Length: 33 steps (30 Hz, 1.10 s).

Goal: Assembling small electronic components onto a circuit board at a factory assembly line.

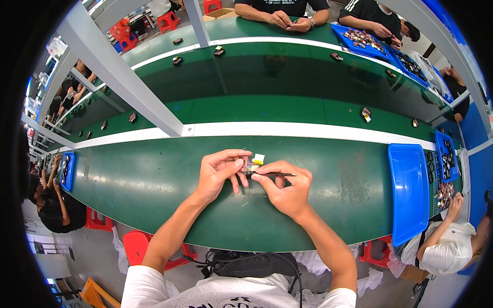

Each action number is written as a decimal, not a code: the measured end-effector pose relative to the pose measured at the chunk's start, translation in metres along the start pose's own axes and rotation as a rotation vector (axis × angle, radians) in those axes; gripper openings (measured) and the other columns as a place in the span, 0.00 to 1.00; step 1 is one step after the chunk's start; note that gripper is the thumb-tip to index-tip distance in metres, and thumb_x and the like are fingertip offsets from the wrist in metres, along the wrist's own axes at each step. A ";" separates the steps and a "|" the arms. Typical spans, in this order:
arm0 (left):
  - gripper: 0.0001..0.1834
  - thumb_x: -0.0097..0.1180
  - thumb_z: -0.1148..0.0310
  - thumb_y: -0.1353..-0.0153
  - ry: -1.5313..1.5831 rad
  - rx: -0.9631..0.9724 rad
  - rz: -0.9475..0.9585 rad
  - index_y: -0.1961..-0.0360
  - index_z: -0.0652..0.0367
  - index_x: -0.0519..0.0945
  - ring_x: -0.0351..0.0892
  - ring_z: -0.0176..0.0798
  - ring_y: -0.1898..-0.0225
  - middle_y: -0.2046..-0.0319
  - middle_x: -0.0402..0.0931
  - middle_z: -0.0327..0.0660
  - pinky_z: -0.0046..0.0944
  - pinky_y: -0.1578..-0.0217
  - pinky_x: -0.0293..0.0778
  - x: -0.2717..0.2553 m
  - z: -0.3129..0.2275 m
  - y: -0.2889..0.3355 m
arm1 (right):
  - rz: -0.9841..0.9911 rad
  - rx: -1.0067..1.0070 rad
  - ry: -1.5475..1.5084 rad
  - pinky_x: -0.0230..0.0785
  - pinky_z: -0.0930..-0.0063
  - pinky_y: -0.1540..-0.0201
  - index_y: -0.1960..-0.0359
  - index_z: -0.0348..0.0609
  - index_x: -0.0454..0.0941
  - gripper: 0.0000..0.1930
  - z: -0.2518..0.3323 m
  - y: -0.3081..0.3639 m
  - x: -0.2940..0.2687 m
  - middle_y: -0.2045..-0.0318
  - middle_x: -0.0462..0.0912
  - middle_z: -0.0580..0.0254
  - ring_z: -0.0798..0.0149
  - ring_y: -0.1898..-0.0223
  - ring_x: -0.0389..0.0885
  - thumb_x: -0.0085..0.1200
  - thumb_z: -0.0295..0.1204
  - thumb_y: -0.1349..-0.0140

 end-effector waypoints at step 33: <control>0.07 0.57 0.81 0.37 -0.422 0.146 -0.369 0.58 0.69 0.79 0.82 0.34 0.81 0.70 0.81 0.44 0.33 0.80 0.76 -0.019 -0.015 -0.080 | -0.095 -0.346 0.186 0.63 0.80 0.82 0.71 0.41 0.86 0.09 0.009 -0.010 -0.002 0.69 0.90 0.62 0.73 0.83 0.78 0.71 0.17 0.52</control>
Point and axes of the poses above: each hand's wrist, its own y-axis away from the middle knuckle, its own x-axis out of the palm, z = x × y, the point moved 6 cm from there along -y, towards the middle knuckle
